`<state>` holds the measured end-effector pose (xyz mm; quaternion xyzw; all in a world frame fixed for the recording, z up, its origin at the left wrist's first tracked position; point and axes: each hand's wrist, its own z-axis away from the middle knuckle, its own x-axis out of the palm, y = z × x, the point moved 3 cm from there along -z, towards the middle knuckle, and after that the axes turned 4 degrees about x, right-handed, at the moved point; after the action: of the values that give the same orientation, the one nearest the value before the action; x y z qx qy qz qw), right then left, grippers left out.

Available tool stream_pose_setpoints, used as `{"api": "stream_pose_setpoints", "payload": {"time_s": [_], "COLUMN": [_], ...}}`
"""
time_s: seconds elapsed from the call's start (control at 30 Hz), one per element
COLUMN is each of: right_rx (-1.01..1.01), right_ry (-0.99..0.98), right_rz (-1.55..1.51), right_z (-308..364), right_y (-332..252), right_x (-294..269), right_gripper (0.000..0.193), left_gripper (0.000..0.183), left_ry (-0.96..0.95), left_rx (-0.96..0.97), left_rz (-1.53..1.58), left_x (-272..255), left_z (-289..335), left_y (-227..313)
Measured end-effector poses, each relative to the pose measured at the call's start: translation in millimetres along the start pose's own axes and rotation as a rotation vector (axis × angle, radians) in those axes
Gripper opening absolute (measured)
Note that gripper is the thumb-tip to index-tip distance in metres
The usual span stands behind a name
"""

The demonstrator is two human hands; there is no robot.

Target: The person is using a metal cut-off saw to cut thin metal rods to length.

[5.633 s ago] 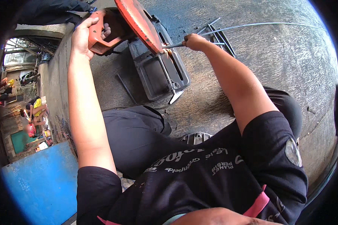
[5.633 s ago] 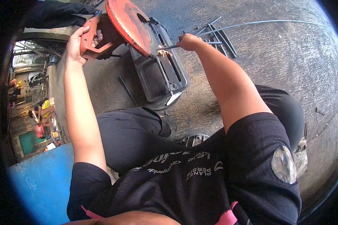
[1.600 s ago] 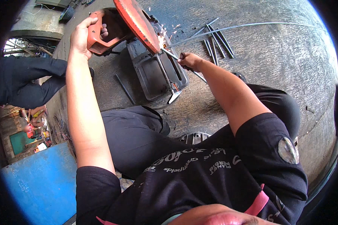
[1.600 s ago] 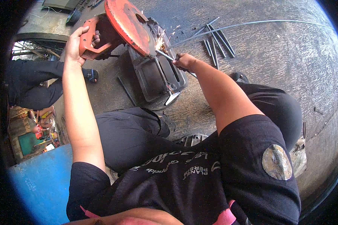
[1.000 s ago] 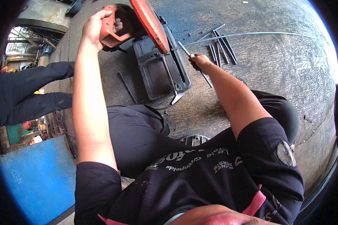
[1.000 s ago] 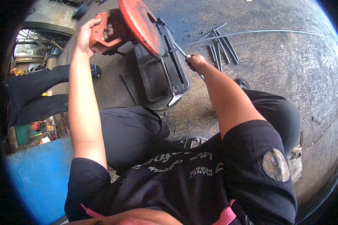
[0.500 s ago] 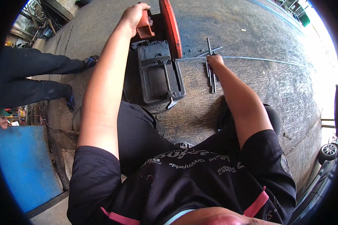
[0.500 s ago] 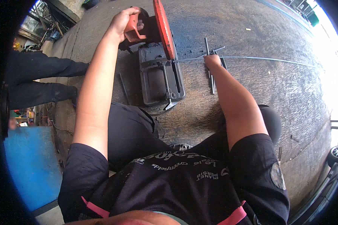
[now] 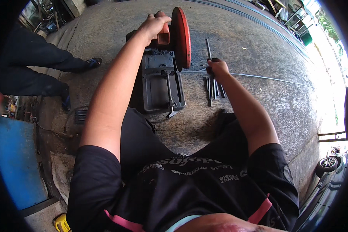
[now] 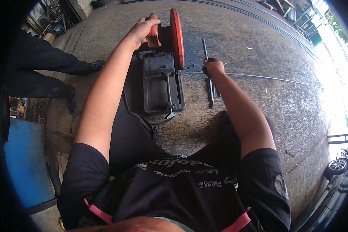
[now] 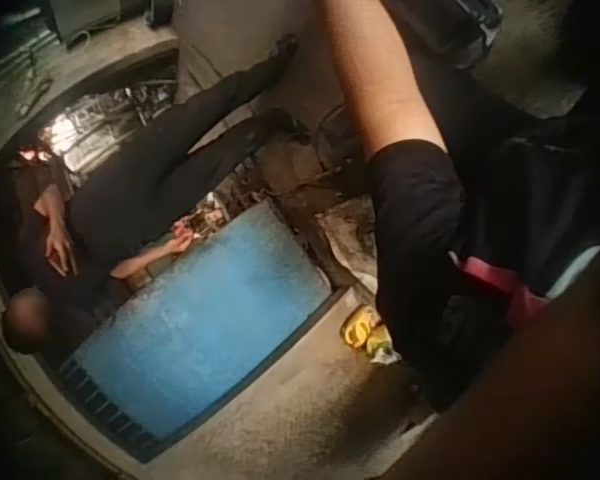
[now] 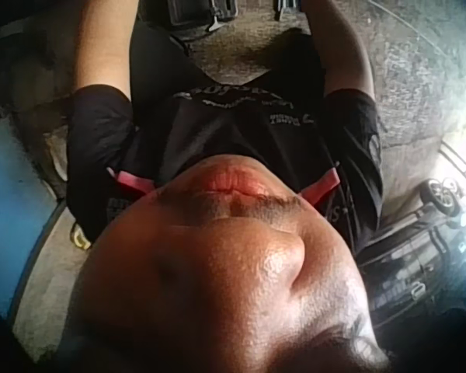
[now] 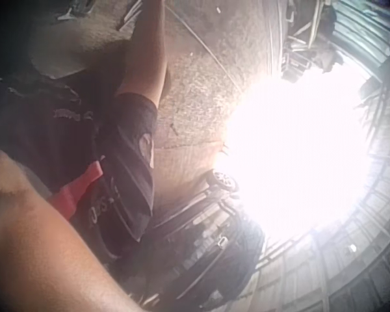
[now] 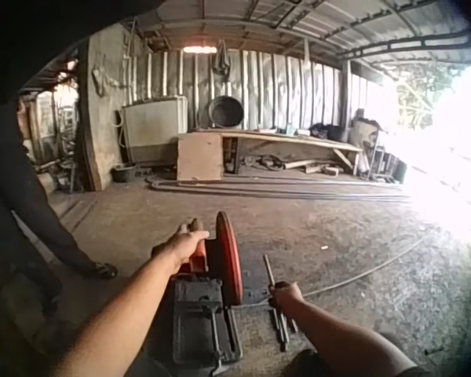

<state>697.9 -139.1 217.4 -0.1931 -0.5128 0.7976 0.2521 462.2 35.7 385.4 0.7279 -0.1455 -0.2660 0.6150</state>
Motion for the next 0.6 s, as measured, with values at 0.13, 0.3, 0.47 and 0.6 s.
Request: {"api": "stream_pose_setpoints", "payload": {"time_s": [0.13,0.3,0.47,0.6], "right_rx": [0.065,-0.003,-0.008,-0.014], "right_ry": [0.009,0.014,0.038,0.048], "right_rz": [0.007,-0.005,-0.005,0.037], "right_z": [3.8,-1.1,1.6,8.0], "right_y": [6.7,-1.7,-2.8,-5.9], "right_x": [14.7,16.7,18.7,18.3], "right_gripper": [0.023,0.021,0.019,0.019], "left_gripper": [0.061,0.061,0.057,0.053], "left_ry": [0.021,-0.001,-0.01,0.032], "left_rx": [0.048,0.09,0.07,0.091], "left_rz": [-0.111,-0.11,-0.099,-0.107], "left_x": [3.5,5.0,6.2,6.1], "left_z": [6.2,6.0,5.6,5.8], "left_y": [0.7,-0.7,-1.0,-1.2]}}
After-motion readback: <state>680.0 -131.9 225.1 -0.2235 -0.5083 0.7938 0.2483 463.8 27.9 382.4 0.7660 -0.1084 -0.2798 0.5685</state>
